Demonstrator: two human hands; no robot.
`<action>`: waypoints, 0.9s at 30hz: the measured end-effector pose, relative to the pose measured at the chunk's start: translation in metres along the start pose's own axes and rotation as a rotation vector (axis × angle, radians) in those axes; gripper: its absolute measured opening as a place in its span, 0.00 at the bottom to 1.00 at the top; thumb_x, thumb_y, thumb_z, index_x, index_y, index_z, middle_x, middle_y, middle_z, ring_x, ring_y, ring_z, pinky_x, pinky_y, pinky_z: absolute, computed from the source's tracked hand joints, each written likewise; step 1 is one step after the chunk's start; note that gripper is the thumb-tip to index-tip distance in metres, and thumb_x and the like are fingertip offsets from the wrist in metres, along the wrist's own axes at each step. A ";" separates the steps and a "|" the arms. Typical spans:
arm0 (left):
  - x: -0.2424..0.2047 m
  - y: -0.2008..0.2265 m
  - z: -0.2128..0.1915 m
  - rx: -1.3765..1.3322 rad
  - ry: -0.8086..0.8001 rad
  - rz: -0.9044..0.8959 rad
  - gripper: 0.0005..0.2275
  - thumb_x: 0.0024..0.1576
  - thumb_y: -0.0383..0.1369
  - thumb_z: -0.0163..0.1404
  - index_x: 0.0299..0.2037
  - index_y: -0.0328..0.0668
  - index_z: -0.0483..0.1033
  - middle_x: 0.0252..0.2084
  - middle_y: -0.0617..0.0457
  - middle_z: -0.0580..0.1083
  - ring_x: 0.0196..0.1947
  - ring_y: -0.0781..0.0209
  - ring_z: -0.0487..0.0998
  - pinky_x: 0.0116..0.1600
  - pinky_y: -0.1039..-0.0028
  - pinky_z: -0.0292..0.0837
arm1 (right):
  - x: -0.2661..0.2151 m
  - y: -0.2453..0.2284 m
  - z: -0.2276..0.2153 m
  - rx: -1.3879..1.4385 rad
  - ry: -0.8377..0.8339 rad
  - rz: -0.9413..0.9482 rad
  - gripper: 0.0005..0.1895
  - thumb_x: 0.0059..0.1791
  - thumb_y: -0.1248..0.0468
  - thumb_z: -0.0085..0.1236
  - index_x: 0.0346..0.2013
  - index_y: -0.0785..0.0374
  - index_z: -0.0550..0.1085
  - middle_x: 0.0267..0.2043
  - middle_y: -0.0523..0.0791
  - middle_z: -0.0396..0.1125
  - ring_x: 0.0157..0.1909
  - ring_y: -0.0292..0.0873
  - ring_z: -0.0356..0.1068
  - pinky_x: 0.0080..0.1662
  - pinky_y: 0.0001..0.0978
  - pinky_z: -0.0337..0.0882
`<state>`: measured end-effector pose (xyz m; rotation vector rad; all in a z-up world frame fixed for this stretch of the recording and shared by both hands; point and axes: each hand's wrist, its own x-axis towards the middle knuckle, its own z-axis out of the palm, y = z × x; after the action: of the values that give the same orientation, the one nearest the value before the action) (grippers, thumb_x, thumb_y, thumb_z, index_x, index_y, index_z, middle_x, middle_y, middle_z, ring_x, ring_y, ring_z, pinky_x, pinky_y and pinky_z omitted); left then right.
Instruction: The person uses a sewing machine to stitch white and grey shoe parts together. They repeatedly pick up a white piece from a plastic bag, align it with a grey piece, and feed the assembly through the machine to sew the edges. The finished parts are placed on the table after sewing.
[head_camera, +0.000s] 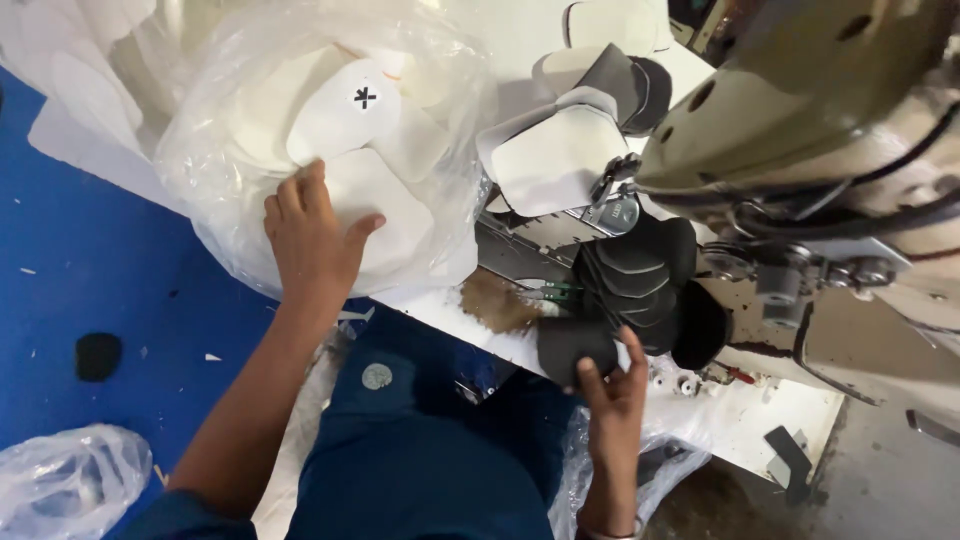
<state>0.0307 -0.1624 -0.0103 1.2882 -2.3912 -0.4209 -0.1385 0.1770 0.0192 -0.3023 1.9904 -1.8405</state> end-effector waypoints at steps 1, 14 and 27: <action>0.002 0.002 -0.001 -0.042 0.029 -0.005 0.43 0.53 0.55 0.65 0.70 0.31 0.60 0.59 0.35 0.64 0.56 0.36 0.64 0.61 0.49 0.60 | -0.006 0.001 0.002 -0.021 -0.009 0.064 0.35 0.49 0.73 0.55 0.70 0.58 0.57 0.49 0.49 0.72 0.44 0.40 0.73 0.42 0.31 0.75; -0.008 0.011 -0.006 -0.040 0.250 0.196 0.10 0.58 0.28 0.60 0.50 0.42 0.81 0.59 0.48 0.73 0.50 0.50 0.77 0.57 0.57 0.69 | -0.030 0.031 -0.008 -0.196 -0.126 0.124 0.15 0.53 0.70 0.56 0.54 0.63 0.75 0.44 0.39 0.71 0.40 0.30 0.68 0.40 0.23 0.71; -0.053 0.065 -0.049 -0.943 0.421 -0.052 0.10 0.73 0.29 0.50 0.60 0.33 0.67 0.36 0.53 0.67 0.30 0.73 0.62 0.36 0.83 0.57 | -0.040 0.005 0.015 -0.206 -0.231 0.013 0.16 0.55 0.66 0.57 0.58 0.65 0.75 0.49 0.40 0.68 0.46 0.31 0.65 0.49 0.24 0.66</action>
<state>0.0333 -0.0869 0.0507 0.8607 -1.4785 -1.0138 -0.0960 0.1807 0.0196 -0.5358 2.0133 -1.5171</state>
